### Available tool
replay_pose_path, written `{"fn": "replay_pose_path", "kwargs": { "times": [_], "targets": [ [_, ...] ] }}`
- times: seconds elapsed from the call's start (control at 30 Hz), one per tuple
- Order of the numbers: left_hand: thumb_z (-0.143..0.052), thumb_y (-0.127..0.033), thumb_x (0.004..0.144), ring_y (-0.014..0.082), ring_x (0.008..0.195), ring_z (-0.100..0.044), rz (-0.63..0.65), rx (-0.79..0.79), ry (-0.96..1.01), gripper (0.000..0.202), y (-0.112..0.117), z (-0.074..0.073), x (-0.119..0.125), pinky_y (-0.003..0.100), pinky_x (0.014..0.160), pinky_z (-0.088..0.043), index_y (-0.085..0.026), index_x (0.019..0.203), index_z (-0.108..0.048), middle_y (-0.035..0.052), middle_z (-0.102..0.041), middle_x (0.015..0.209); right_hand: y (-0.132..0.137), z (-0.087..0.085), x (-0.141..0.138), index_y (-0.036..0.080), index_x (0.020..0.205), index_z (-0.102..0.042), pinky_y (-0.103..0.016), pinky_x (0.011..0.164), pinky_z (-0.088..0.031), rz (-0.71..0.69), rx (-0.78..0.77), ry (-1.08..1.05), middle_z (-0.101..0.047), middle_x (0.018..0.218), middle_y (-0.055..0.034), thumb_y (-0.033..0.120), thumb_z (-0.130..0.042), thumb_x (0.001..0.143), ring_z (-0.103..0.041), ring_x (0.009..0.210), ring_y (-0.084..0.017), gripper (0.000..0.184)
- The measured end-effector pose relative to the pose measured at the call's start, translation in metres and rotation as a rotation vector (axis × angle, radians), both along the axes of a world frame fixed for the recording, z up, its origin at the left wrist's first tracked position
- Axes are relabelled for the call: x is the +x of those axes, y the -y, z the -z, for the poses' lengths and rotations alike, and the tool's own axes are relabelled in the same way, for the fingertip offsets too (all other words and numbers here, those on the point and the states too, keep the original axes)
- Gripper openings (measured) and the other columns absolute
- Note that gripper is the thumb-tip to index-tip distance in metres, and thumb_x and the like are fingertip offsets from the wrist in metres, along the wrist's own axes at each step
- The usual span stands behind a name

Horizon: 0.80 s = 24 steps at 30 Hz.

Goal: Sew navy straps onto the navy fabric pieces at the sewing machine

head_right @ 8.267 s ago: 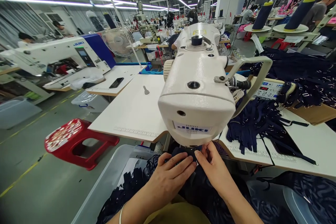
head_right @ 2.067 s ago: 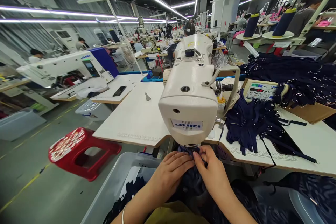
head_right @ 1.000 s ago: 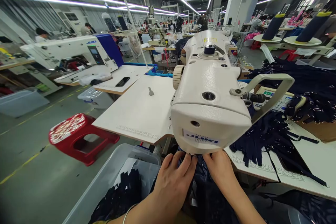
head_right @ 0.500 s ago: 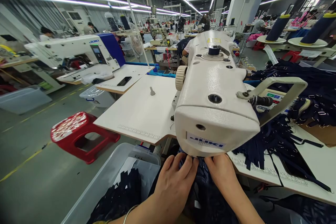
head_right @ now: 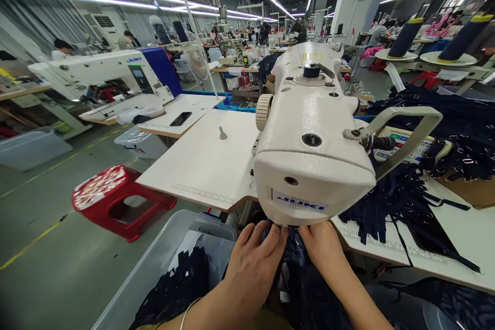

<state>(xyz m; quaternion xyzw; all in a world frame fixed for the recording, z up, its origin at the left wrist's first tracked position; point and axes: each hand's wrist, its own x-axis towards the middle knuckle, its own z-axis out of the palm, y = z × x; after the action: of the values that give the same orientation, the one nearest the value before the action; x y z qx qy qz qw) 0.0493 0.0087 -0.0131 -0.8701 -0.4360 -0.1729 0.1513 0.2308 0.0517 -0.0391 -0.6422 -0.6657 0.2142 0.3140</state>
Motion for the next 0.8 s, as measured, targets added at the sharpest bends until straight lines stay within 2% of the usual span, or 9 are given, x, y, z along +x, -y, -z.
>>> {"fn": "replay_pose_path", "kwargs": {
  "times": [0.1,0.23,0.3,0.4,0.47,0.67,0.8],
  "targets": [
    [-0.048,-0.016,0.090,0.0230,0.106,-0.051,0.014,-0.010,0.001,0.036,-0.001,0.001,0.001,0.036,0.093,-0.038,-0.015,0.126,-0.053,0.0048,-0.056,0.115,0.000,-0.001,0.000,0.025,0.071,-0.066,-0.034,0.060,-0.050,0.001,-0.009,-0.002,-0.070,0.065,-0.0099,0.041,-0.042,0.084,-0.069,0.070,-0.031,0.032],
    [-0.046,-0.017,0.090,0.0236,0.107,-0.051,0.033,-0.031,0.022,0.038,0.000,-0.001,0.003,0.037,0.094,-0.039,-0.015,0.128,-0.052,0.0050,-0.058,0.115,0.000,0.001,0.000,0.025,0.068,-0.062,-0.034,0.063,-0.050,0.011,-0.003,-0.016,-0.069,0.061,-0.0080,0.042,-0.041,0.084,-0.068,0.069,-0.029,0.031],
    [-0.045,-0.024,0.092,0.0250,0.108,-0.051,0.053,-0.068,0.048,0.040,0.001,-0.005,0.004,0.039,0.095,-0.038,-0.015,0.130,-0.051,0.0054,-0.059,0.117,0.000,0.002,0.000,0.025,0.067,-0.060,-0.034,0.066,-0.050,0.025,0.002,-0.036,-0.068,0.060,-0.0069,0.040,-0.041,0.083,-0.067,0.067,-0.028,0.030],
    [-0.044,-0.045,0.090,0.0291,0.112,-0.049,0.087,-0.125,0.112,0.052,0.004,-0.011,0.004,0.041,0.098,-0.037,-0.013,0.131,-0.050,0.0071,-0.058,0.122,0.001,0.002,0.001,0.024,0.067,-0.057,-0.034,0.067,-0.050,0.048,-0.001,-0.064,-0.065,0.057,-0.0044,0.039,-0.041,0.083,-0.063,0.061,-0.024,0.027],
    [-0.043,-0.051,0.090,0.0299,0.113,-0.049,0.090,-0.130,0.128,0.057,0.006,-0.012,0.002,0.042,0.099,-0.037,-0.013,0.132,-0.050,0.0072,-0.058,0.124,0.003,0.001,0.001,0.023,0.068,-0.056,-0.034,0.066,-0.050,0.061,-0.011,-0.099,-0.063,0.057,-0.0030,0.039,-0.042,0.084,-0.060,0.058,-0.022,0.027],
    [-0.040,-0.020,0.094,0.0229,0.116,-0.049,0.049,-0.099,0.055,0.038,0.005,-0.002,-0.008,0.037,0.101,-0.035,-0.015,0.131,-0.050,0.0065,-0.058,0.126,0.017,-0.002,-0.002,0.025,0.076,-0.054,-0.030,0.068,-0.050,0.043,-0.006,-0.265,-0.061,0.064,0.0004,0.041,-0.051,0.084,-0.062,0.074,-0.022,0.019],
    [-0.034,-0.020,0.099,0.0175,0.117,-0.048,0.151,-0.018,0.017,0.038,0.005,0.004,-0.011,0.030,0.099,-0.036,-0.018,0.135,-0.047,0.0054,-0.056,0.129,0.022,0.000,-0.005,0.025,0.081,-0.051,-0.032,0.073,-0.049,0.045,-0.020,-0.290,-0.063,0.074,-0.0019,0.039,-0.049,0.086,-0.063,0.085,-0.023,0.016]
  ]
}}
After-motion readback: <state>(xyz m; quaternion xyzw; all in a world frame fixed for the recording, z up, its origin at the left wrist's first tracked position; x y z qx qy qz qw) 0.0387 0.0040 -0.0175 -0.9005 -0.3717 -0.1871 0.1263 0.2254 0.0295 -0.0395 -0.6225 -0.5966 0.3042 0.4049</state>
